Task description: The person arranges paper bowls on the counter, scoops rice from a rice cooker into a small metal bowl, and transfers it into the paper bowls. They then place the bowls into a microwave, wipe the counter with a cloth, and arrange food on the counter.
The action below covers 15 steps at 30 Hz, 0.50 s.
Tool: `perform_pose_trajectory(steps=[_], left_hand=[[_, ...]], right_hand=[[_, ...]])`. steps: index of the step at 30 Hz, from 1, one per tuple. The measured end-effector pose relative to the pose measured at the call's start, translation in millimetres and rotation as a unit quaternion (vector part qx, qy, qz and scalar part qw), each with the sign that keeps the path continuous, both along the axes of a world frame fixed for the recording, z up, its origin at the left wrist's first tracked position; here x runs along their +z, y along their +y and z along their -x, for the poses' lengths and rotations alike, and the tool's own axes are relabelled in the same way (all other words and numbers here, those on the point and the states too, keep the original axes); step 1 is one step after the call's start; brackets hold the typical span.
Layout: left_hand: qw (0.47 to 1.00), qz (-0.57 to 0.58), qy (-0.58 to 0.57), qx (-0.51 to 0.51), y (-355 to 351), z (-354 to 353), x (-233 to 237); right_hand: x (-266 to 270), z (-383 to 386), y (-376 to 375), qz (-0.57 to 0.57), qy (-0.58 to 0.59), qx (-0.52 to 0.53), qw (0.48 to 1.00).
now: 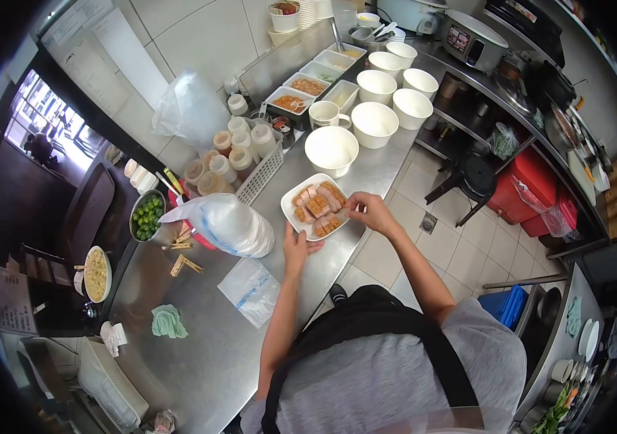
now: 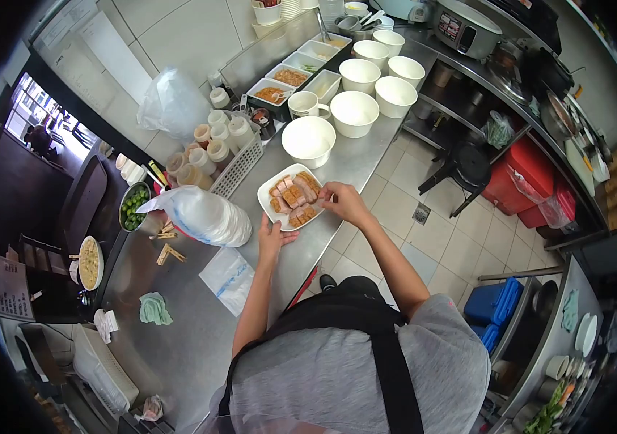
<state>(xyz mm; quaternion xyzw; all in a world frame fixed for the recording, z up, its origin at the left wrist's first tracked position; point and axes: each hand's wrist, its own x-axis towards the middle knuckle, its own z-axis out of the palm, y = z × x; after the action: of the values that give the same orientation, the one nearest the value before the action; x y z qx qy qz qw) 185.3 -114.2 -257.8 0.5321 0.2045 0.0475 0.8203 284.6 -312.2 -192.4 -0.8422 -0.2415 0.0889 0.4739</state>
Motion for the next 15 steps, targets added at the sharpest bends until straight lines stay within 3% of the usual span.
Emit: perform_pose_trajectory(steps=[3,4,6,15], left_hand=[[0.953,-0.279,0.107,-0.059,7,14,39],[0.904,-0.419,0.075,-0.027,3,18,54],[0.744,-0.667,0.008,0.035,-6,25,72],[0.714,-0.699,-0.043,0.009,-8,9,61]], right_hand=[[7,8,2,0.045,0.007,0.006,0.999],[6,10,4,0.05,-0.017,0.008,0.999],[1,12,7,0.053,-0.045,0.008,0.998],[-11,20,22,0.098,-0.094,-0.011,0.991]])
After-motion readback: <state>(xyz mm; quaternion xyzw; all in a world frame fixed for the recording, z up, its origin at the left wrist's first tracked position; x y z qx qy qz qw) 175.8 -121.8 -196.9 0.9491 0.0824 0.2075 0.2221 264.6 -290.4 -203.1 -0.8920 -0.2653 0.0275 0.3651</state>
